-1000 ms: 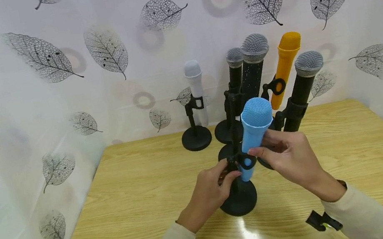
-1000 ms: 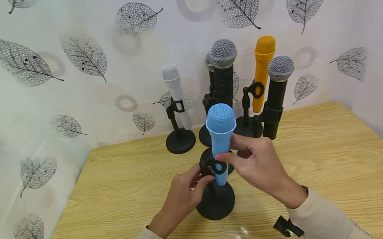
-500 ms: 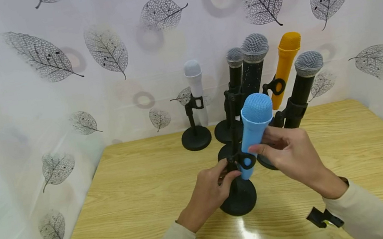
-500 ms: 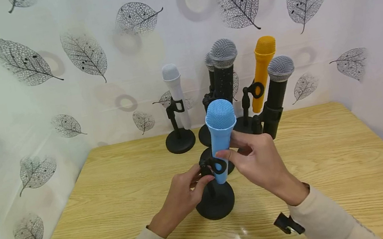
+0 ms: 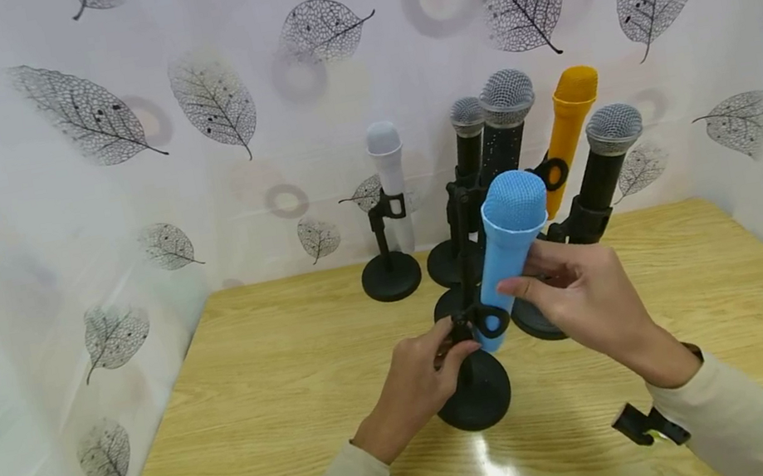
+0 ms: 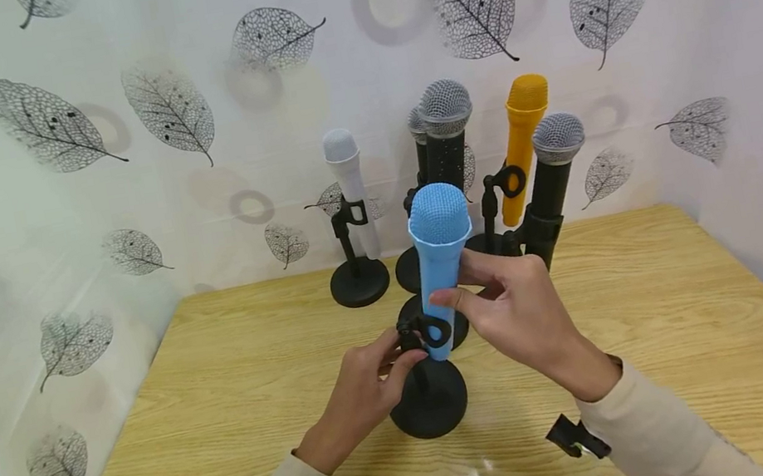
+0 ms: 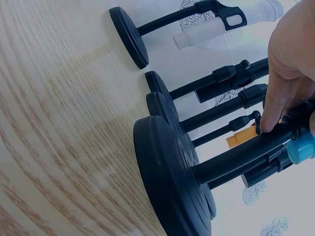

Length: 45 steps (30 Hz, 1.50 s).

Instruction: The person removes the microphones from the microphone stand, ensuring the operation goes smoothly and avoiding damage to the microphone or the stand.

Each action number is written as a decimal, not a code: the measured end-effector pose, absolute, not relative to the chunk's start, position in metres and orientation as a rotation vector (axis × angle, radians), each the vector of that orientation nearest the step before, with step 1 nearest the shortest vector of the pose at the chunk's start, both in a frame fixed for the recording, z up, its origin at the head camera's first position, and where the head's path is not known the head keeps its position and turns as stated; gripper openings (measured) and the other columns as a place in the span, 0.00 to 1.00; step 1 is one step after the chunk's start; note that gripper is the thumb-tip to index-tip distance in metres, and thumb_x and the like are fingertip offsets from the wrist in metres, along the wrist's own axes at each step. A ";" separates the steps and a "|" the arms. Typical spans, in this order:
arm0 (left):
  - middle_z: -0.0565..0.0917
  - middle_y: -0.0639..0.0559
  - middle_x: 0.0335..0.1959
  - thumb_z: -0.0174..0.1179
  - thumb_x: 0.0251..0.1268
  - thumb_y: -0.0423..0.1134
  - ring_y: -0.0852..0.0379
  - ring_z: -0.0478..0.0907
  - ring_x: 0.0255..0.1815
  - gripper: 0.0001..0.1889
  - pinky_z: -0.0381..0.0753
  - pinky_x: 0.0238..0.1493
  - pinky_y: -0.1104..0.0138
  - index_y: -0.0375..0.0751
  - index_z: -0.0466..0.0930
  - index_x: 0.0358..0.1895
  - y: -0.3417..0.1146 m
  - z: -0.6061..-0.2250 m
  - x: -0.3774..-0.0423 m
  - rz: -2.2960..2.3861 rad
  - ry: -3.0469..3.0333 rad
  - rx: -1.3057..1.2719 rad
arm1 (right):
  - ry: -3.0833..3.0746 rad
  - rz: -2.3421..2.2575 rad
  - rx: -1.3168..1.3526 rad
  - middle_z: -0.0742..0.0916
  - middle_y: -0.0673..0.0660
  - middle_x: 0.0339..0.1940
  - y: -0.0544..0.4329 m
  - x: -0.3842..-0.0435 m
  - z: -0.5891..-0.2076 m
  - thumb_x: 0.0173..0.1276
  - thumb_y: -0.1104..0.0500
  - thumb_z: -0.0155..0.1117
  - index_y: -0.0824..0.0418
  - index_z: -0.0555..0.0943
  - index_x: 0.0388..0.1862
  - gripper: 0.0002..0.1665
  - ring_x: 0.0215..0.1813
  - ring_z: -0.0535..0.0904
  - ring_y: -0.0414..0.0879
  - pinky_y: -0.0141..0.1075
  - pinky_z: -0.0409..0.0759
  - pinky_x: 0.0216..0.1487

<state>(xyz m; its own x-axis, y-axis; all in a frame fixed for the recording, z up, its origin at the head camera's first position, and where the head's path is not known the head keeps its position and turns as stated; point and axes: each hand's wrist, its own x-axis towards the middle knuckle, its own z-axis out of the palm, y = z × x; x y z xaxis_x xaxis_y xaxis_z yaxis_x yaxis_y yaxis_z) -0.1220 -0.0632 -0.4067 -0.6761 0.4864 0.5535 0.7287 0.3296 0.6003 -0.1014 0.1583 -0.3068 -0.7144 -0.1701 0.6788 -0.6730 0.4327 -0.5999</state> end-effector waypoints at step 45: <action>0.89 0.48 0.38 0.62 0.73 0.37 0.57 0.87 0.31 0.09 0.80 0.33 0.80 0.34 0.81 0.48 -0.062 -0.405 -0.121 -1.246 -2.324 -1.091 | -2.126 1.269 0.726 0.91 0.63 0.41 0.163 -0.099 -0.256 0.54 0.79 0.75 0.71 0.85 0.54 0.26 0.39 0.87 0.31 0.25 0.84 0.39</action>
<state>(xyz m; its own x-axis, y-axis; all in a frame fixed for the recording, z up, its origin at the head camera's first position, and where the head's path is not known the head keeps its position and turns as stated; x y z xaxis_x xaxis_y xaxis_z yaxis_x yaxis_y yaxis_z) -0.1207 -0.0623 -0.4054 -0.6728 0.4860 0.5578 0.7336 0.3404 0.5882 -0.0991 0.1633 -0.2559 -0.7003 -0.1661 0.6943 -0.6899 0.4074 -0.5984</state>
